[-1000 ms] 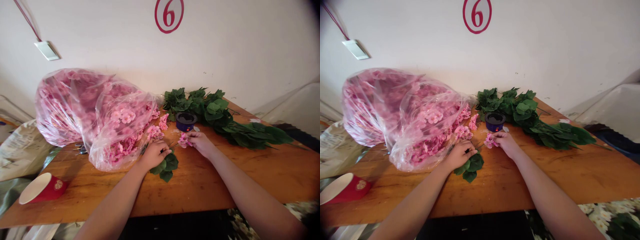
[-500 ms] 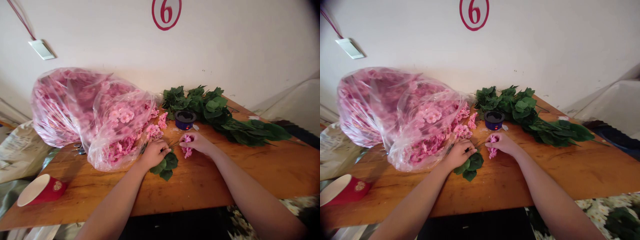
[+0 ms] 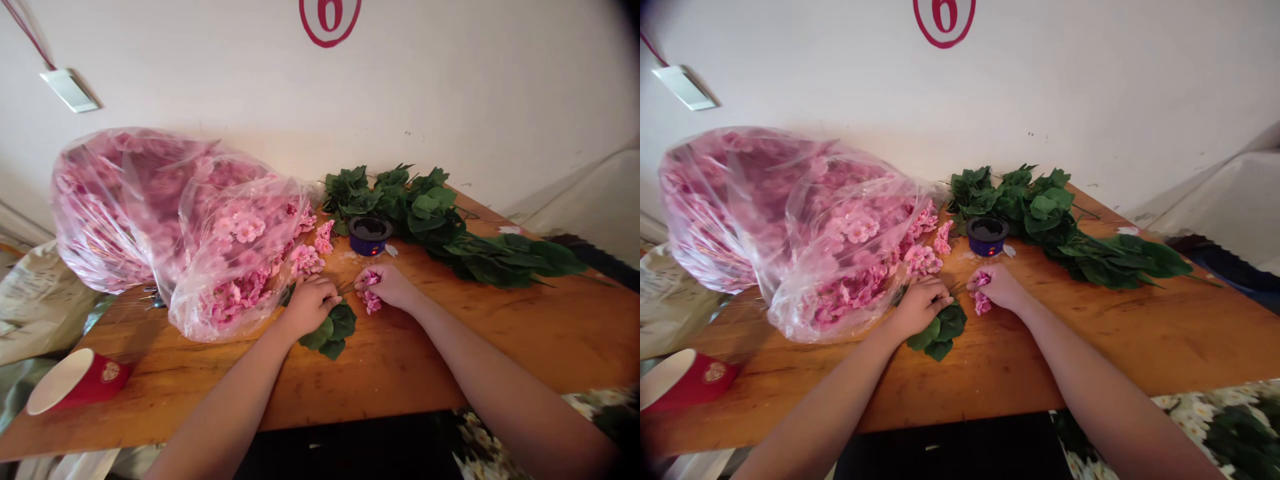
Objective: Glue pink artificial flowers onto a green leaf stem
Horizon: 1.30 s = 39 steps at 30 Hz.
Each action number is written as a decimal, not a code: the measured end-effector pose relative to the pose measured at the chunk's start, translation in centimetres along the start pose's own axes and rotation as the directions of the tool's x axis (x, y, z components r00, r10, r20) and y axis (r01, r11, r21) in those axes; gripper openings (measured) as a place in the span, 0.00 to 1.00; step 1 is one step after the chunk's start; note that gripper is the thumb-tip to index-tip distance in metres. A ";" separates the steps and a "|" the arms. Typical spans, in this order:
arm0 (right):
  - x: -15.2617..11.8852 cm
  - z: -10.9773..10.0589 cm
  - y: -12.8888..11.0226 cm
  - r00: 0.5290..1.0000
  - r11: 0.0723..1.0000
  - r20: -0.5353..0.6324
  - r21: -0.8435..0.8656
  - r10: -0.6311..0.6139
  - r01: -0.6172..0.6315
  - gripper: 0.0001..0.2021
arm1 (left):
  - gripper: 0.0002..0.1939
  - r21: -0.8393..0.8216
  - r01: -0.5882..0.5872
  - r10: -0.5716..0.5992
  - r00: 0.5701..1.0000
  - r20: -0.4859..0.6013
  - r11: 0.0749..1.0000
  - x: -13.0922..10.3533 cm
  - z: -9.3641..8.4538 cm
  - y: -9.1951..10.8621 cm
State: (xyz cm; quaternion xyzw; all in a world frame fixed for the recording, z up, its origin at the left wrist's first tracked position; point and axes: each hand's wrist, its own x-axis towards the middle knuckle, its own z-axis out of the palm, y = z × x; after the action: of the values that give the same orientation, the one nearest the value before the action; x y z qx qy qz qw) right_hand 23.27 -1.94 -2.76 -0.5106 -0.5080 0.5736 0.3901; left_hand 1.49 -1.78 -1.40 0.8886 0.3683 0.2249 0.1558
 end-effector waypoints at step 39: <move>-2.0 -1.4 -2.3 0.981 0.936 0.172 -0.351 0.087 -0.021 0.09 | 0.12 0.198 0.117 -0.124 0.992 0.022 0.973 -0.2 -1.7 0.2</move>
State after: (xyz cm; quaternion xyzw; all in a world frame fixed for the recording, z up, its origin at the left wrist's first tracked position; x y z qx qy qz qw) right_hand 24.79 -3.21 -0.11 -0.5297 -0.6213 0.5302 0.2288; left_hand 0.59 -1.87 0.12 0.8793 0.4391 0.1622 0.0872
